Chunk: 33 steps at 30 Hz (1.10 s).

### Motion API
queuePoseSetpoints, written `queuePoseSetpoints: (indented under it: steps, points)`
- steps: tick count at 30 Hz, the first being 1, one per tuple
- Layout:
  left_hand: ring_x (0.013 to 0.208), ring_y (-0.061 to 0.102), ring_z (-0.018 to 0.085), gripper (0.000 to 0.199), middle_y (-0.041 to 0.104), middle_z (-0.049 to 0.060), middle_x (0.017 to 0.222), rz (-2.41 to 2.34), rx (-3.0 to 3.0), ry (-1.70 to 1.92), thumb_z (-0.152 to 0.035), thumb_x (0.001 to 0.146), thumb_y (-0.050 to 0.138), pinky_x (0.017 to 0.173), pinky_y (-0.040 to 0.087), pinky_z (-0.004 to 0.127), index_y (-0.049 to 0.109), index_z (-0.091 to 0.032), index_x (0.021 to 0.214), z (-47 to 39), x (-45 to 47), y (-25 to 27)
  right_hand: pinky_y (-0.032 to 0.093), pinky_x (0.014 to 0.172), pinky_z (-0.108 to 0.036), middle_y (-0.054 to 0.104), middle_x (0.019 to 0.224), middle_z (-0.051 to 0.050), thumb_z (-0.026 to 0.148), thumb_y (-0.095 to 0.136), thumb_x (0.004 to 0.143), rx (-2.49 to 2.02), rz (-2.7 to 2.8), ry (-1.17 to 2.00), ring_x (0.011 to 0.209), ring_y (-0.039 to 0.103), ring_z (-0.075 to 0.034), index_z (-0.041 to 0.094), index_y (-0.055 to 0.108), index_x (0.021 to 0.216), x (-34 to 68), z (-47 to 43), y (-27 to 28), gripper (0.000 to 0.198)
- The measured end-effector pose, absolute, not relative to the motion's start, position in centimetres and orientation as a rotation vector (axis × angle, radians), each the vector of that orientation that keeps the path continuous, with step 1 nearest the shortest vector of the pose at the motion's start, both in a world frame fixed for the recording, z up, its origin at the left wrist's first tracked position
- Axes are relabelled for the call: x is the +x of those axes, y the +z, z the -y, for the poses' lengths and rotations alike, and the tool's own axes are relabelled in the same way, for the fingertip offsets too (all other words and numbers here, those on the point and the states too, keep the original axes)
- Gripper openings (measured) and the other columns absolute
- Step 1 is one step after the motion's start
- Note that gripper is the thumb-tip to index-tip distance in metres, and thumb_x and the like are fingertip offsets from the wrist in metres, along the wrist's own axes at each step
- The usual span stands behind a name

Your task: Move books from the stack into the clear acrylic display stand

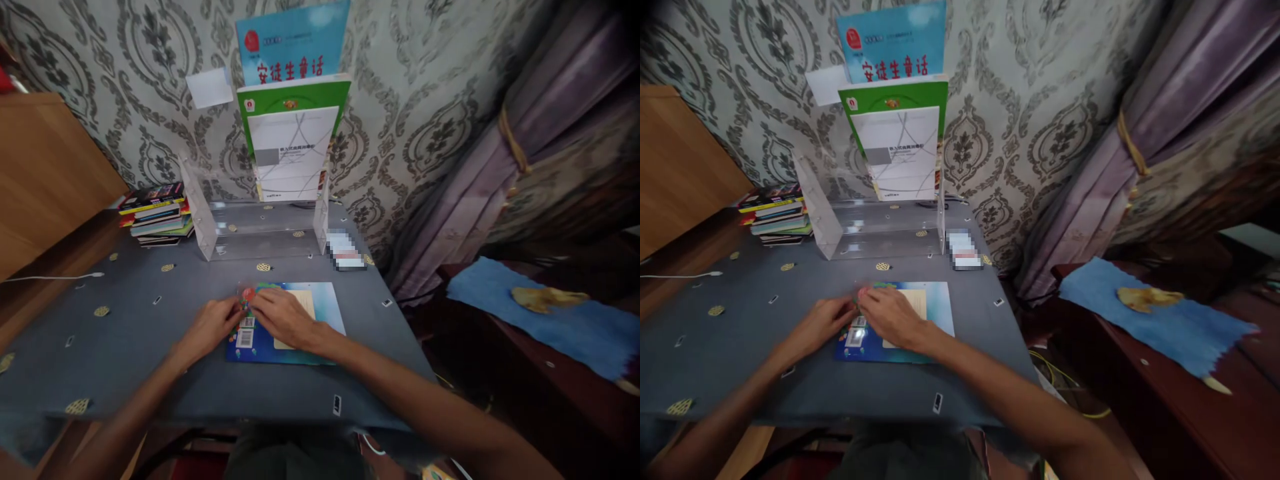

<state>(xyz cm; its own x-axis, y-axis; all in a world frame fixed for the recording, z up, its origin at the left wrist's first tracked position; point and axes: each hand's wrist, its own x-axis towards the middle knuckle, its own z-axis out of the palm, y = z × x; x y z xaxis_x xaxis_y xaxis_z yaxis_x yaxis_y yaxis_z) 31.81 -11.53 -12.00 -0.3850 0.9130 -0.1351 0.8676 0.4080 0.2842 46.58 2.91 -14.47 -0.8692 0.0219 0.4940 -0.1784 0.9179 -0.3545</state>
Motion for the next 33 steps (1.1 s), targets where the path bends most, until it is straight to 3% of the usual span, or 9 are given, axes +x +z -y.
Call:
queuePoseSetpoints:
  steps: [4, 11, 18, 33]
  points:
    - [0.089, 0.066, 0.024, 0.026, 0.071, 0.008, 0.095, -2.623, 1.638, 0.069, -0.036, 0.101, 0.041, 0.071, 0.045, 0.032, 0.063, -0.023, 0.098, 10.7, 32.5, -11.6, 0.049, 0.096, -0.042, 0.067, 0.113, -0.015, 0.018, 0.048, 0.101, 0.16, 2.697, 0.379, 0.107, 0.061, -0.026, 0.014, 0.064, 0.106, 46.4, -1.4, -15.3, 0.017]
    - [0.112, 0.064, 0.023, 0.032, 0.069, 0.009, 0.121, -2.353, 1.958, 0.499, -0.019, 0.1, 0.034, 0.099, 0.051, 0.039, 0.059, -0.023, 0.119, 9.9, 31.6, -13.9, 0.04, 0.113, -0.048, 0.06, 0.137, -0.017, 0.028, 0.049, 0.103, 0.041, 2.725, 0.323, 0.133, 0.052, -0.028, 0.012, 0.061, 0.123, 46.2, -1.1, -16.5, 0.029]
    - [0.121, 0.062, 0.028, 0.034, 0.065, 0.013, 0.133, -2.484, 2.04, 0.423, -0.017, 0.099, 0.037, 0.1, 0.051, 0.045, 0.059, -0.019, 0.125, 10.1, 31.7, -15.5, 0.031, 0.122, -0.05, 0.05, 0.15, -0.021, 0.037, 0.051, 0.102, -0.102, 2.809, 0.391, 0.146, 0.039, -0.031, 0.005, 0.049, 0.143, 47.8, -1.8, -16.3, 0.053]
    - [0.125, 0.061, 0.031, 0.035, 0.065, 0.015, 0.136, -2.511, 2.04, 0.385, -0.014, 0.1, 0.035, 0.098, 0.052, 0.048, 0.058, -0.017, 0.125, 10.1, 32.2, -15.6, 0.034, 0.12, -0.054, 0.048, 0.153, -0.021, 0.036, 0.039, 0.105, -0.503, 2.877, 0.194, 0.147, 0.039, -0.032, 0.007, 0.051, 0.144, 53.4, -4.7, -15.9, 0.051]
